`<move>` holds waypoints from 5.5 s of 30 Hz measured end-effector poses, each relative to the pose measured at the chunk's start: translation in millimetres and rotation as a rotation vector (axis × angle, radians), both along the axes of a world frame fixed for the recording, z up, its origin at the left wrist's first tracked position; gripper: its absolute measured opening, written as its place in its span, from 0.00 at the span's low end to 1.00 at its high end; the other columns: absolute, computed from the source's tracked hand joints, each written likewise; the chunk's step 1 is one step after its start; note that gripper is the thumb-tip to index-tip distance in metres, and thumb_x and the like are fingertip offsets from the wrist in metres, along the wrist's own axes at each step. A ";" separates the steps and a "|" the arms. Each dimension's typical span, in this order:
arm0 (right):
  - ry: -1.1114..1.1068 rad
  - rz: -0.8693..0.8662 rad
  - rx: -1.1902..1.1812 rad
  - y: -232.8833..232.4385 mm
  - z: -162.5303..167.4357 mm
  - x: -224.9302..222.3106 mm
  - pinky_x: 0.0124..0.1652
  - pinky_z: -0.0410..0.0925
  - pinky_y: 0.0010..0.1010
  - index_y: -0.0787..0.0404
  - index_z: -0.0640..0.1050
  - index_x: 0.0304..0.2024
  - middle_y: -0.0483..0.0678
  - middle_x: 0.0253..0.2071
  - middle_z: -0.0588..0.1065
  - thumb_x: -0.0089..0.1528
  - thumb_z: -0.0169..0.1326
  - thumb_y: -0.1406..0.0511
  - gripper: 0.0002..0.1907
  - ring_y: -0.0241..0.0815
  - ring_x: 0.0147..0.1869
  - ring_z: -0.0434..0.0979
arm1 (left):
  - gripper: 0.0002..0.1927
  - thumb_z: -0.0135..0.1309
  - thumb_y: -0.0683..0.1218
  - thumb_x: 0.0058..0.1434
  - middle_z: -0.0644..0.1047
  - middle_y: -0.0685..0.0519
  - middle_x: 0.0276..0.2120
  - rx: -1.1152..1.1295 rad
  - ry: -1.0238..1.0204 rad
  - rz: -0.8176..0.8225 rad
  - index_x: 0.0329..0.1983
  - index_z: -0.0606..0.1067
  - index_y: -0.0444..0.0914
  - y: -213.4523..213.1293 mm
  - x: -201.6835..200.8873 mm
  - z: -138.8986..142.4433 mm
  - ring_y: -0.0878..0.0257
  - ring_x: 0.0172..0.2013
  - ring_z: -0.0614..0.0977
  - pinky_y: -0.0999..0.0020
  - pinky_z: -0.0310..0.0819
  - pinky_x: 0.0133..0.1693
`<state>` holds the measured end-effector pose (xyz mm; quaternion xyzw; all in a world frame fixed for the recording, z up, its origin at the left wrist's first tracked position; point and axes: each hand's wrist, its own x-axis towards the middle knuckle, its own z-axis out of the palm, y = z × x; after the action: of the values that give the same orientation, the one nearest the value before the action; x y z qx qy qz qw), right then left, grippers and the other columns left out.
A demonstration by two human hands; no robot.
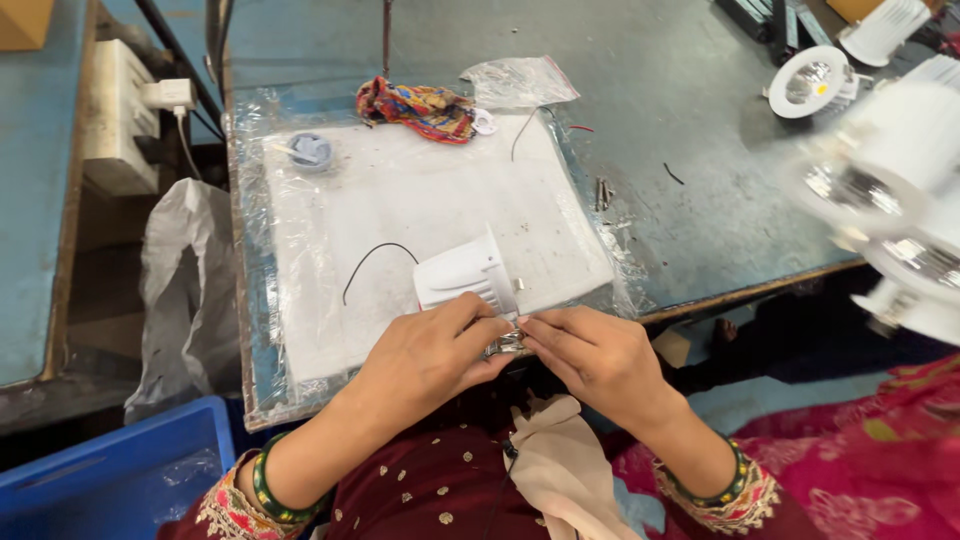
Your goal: The person assembles LED light fixtures by attaching metal brackets to white heat-sink housings using a green electric screwdriver. They insert screws, tighten them, and pass completed units to a coworker. The person also fits a circular white ring onto the housing and secures it with additional screws.
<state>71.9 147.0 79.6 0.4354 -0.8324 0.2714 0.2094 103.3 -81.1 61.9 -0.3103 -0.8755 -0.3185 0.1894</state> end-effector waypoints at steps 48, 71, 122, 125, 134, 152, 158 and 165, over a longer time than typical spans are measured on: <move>0.073 0.166 0.276 -28.6 8.9 -76.1 0.30 0.70 0.35 0.60 0.77 0.35 0.46 0.30 0.75 0.59 0.61 0.65 0.06 0.46 0.32 0.77 | 0.07 0.59 0.47 0.61 0.74 0.49 0.36 0.070 -0.107 0.174 0.38 0.77 0.39 -8.6 -50.1 -14.5 0.49 0.30 0.81 0.56 0.75 0.30; -0.139 0.099 0.710 -41.8 18.3 -126.6 0.38 0.72 0.43 0.58 0.82 0.35 0.48 0.37 0.77 0.62 0.57 0.62 0.08 0.53 0.38 0.79 | 0.08 0.60 0.49 0.62 0.76 0.50 0.33 0.272 -0.238 0.179 0.37 0.80 0.40 -2.9 -84.2 -45.7 0.52 0.30 0.80 0.59 0.74 0.33; -0.570 0.324 0.370 6.8 -39.9 -78.4 0.45 0.78 0.42 0.54 0.45 0.66 0.67 0.63 0.56 0.35 0.76 0.56 0.68 0.69 0.67 0.60 | 0.43 0.68 0.57 0.51 0.69 0.44 0.63 0.216 -0.051 0.056 0.68 0.69 0.40 6.5 -24.7 -72.1 0.46 0.57 0.73 0.51 0.70 0.57; -0.557 0.306 0.395 4.0 -38.9 -80.0 0.43 0.78 0.42 0.54 0.45 0.65 0.66 0.62 0.56 0.34 0.76 0.56 0.68 0.69 0.67 0.60 | 0.43 0.68 0.57 0.52 0.68 0.43 0.63 0.209 -0.043 0.061 0.69 0.68 0.39 6.5 -23.7 -76.0 0.46 0.57 0.73 0.51 0.70 0.57; -0.689 0.150 0.484 2.1 -37.5 -82.7 0.43 0.76 0.42 0.55 0.46 0.66 0.62 0.65 0.55 0.36 0.75 0.55 0.66 0.61 0.56 0.73 | 0.54 0.68 0.66 0.42 0.69 0.44 0.63 0.126 -0.071 0.068 0.70 0.65 0.40 -1.5 -32.9 -67.1 0.40 0.61 0.69 0.41 0.60 0.58; -0.678 0.149 0.647 -15.9 -22.6 -92.6 0.51 0.72 0.42 0.60 0.42 0.64 0.61 0.62 0.54 0.39 0.74 0.55 0.66 0.64 0.58 0.69 | 0.13 0.64 0.51 0.55 0.75 0.48 0.39 -0.128 -0.302 0.485 0.38 0.79 0.40 -29.0 -136.4 -100.7 0.52 0.41 0.80 0.56 0.76 0.36; -0.692 0.201 0.550 -8.9 -34.3 -96.9 0.57 0.68 0.43 0.61 0.38 0.67 0.64 0.63 0.51 0.39 0.75 0.56 0.71 0.68 0.62 0.66 | 0.17 0.65 0.49 0.55 0.77 0.54 0.37 0.437 -0.522 0.137 0.48 0.79 0.43 -45.5 -96.1 -70.2 0.59 0.34 0.83 0.65 0.79 0.38; -0.699 0.174 0.527 -2.4 -39.3 -95.4 0.56 0.69 0.41 0.57 0.42 0.67 0.62 0.66 0.53 0.36 0.77 0.57 0.70 0.64 0.64 0.68 | 0.13 0.66 0.49 0.56 0.75 0.54 0.36 0.390 -0.206 0.005 0.44 0.79 0.45 -6.0 -41.8 -50.6 0.56 0.39 0.78 0.62 0.73 0.40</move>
<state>-23.5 144.6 40.3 0.4245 -0.8542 0.1973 -0.2264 61.6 -87.1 11.3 -0.2315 -0.8127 -0.5113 0.1564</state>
